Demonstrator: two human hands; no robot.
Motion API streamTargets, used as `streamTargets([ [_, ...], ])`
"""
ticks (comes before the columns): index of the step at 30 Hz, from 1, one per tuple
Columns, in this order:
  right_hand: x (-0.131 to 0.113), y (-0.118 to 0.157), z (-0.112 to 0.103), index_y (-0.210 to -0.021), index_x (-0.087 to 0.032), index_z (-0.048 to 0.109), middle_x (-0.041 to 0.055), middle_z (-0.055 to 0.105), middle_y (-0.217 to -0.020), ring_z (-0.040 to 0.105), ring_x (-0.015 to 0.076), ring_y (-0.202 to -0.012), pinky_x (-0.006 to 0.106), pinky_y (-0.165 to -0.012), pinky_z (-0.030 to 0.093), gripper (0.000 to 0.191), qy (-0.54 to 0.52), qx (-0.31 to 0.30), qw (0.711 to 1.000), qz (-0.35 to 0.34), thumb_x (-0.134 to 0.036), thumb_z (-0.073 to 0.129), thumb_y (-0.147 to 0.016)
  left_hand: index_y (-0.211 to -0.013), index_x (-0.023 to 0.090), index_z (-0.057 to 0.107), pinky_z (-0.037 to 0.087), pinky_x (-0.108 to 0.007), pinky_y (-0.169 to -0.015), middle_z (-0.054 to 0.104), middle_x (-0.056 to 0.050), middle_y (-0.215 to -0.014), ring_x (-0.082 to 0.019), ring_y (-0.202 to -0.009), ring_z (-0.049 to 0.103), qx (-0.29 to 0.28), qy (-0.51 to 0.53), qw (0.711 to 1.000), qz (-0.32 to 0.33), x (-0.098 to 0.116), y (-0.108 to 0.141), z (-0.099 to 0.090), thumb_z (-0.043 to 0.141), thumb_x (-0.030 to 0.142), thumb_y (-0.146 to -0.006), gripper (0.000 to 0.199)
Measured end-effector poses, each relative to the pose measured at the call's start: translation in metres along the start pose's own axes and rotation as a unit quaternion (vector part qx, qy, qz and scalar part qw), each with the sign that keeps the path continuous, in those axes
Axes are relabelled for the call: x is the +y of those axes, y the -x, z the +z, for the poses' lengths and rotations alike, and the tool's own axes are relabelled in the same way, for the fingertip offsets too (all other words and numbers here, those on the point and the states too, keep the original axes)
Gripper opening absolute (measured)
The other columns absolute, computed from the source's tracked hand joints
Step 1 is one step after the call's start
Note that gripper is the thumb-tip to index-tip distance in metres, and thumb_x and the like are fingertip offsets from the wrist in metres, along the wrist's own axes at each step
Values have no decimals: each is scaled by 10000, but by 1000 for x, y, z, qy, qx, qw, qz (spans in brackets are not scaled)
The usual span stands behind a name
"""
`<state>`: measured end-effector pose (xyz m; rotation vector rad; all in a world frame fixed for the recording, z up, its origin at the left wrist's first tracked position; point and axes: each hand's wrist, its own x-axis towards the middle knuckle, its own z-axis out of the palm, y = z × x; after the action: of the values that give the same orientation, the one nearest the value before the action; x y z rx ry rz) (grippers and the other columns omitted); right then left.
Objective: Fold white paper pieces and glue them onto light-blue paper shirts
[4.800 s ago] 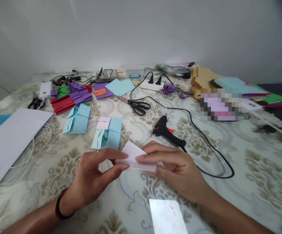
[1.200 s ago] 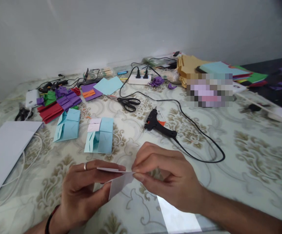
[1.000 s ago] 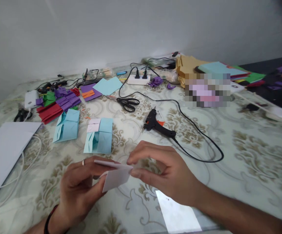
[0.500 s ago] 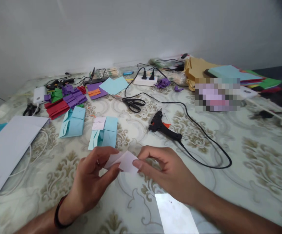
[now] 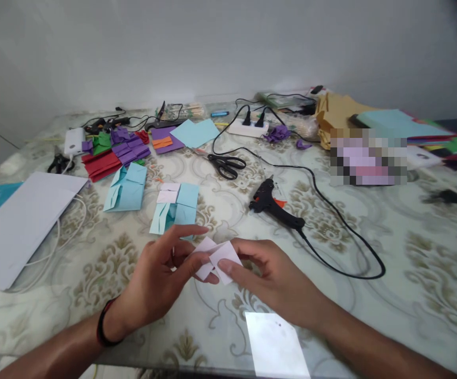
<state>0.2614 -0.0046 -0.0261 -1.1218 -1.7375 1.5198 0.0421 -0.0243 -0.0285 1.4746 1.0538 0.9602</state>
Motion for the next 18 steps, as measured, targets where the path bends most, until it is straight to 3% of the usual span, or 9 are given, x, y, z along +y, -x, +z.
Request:
streamTargets([
  [9, 7, -4, 0, -844, -173, 668, 9, 661, -785, 580, 142, -709, 251, -624, 450, 354, -82, -34, 996, 14, -503, 674, -971, -1283, 237, 597, 636, -212, -701, 820, -2, -829, -179, -764, 831, -7, -11, 1000, 7, 1, -1, 2, 661, 293, -1024, 273],
  [13, 10, -5, 3, -1067, -201, 668, 30, 744, -930, 692, 170, -854, 287, -752, 526, 261, -182, -79, 980, 20, -437, 716, -965, -1312, 239, 582, 637, -226, -704, 830, -9, -828, -177, -770, 827, -28, -27, 999, 10, -3, 2, 1, 638, 272, -1036, 283],
  [15, 10, -5, 3, -1046, -199, 677, 33, 750, -924, 701, 173, -873, 302, -786, 533, 245, -197, -87, 976, 21, -428, 714, -969, -1328, 241, 573, 638, -235, -706, 835, -17, -843, -177, -778, 824, -40, -33, 999, 7, -4, 3, 1, 625, 271, -1043, 291],
  [18, 9, -5, 1, -904, -178, 695, 25, 725, -839, 659, 159, -779, 278, -702, 504, 286, -154, -59, 986, 33, -458, 716, -955, -1346, 247, 563, 635, -239, -709, 825, -5, -833, -171, -785, 818, -44, -37, 998, 5, -1, 0, 1, 607, 285, -1050, 302],
])
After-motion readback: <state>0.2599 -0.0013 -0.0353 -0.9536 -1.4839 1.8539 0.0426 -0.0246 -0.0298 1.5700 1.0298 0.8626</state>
